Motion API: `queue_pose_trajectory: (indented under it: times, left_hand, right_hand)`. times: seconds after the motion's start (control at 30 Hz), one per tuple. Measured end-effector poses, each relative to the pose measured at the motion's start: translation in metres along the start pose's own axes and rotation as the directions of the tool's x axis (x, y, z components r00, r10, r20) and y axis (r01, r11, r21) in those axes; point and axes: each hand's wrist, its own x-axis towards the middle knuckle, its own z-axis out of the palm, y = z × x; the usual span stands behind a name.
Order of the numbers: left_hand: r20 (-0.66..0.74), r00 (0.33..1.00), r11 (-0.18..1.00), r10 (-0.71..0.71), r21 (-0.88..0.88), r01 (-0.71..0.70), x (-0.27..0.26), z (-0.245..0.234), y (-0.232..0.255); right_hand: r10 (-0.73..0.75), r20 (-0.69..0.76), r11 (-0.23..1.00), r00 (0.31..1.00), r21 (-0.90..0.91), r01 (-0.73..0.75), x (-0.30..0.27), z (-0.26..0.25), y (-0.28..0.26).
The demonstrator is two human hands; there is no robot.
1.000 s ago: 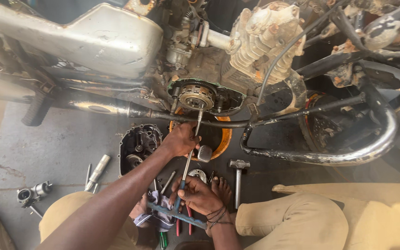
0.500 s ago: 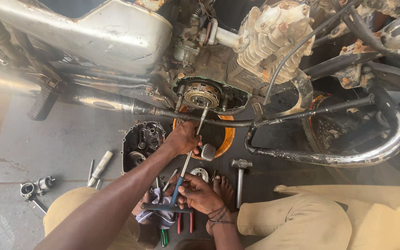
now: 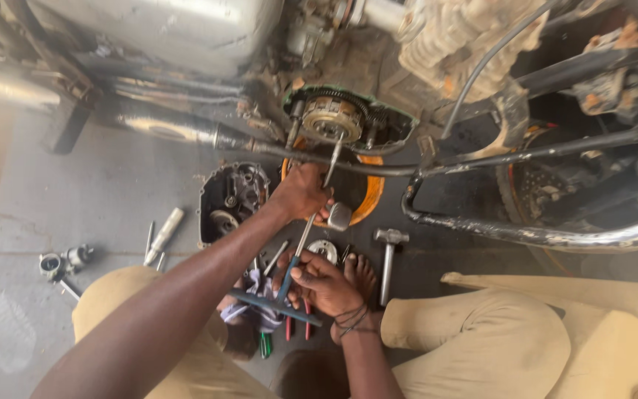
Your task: The person works on the clutch assembly of a motorcycle engine, wiping internal components with a cloth, positioning a gear, and using a screwdriver-like tool to rotate or adjust parts within the assembly while sitting on the ground.
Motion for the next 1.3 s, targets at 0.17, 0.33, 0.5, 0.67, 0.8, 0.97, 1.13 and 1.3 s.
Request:
queue_pose_trajectory:
  times: [0.17, 0.33, 0.5, 0.67, 0.8, 0.97, 1.13, 1.3]
  left_hand:
    - [-0.001, 0.999, 0.997, -0.046, 0.064, 0.046, -0.003, -0.001, 0.010]
    - [-0.002, 1.000, 0.996, -0.014, 0.091, 0.015, -0.006, -0.003, 0.014]
    - [-0.013, 1.000, 0.996, -0.018, 0.089, 0.019, -0.010, -0.004, 0.015]
    - [-0.036, 0.999, 0.991, -0.021, 0.134, 0.026, -0.003, -0.004, 0.014]
    - [-0.234, 0.915, 0.898, 0.328, 0.377, -0.225, 0.022, -0.010, 0.001]
    - [-0.255, 0.915, 0.874, 0.313, 0.454, -0.172, 0.042, -0.016, -0.004]
    - [-0.352, 0.876, 0.895, 0.329, 0.413, -0.169, 0.063, 0.011, -0.016]
    - [-0.358, 0.897, 0.900, 0.261, 0.427, -0.091, 0.100, 0.011, -0.027]
  right_hand:
    - [-0.036, 0.023, 0.994, 0.999, -0.100, 0.038, 0.002, -0.006, 0.008]
    - [-0.081, 0.012, 0.996, 0.997, -0.024, 0.081, 0.011, -0.024, 0.035]
    - [-0.018, 0.024, 0.996, 1.000, 0.089, 0.016, 0.002, -0.005, 0.007]
    - [-0.007, 0.106, 1.000, 0.994, 0.018, 0.005, 0.002, -0.005, -0.002]
    - [-0.032, 0.075, 0.999, 0.997, 0.009, 0.031, 0.008, -0.025, 0.023]
    - [-0.125, 0.038, 0.990, 0.991, 0.071, 0.122, 0.014, -0.030, 0.036]
    - [-0.106, 0.153, 0.989, 0.983, 0.116, 0.089, 0.008, -0.003, -0.001]
    - [-0.040, 0.171, 0.999, 0.984, 0.023, 0.036, 0.005, -0.021, 0.008]
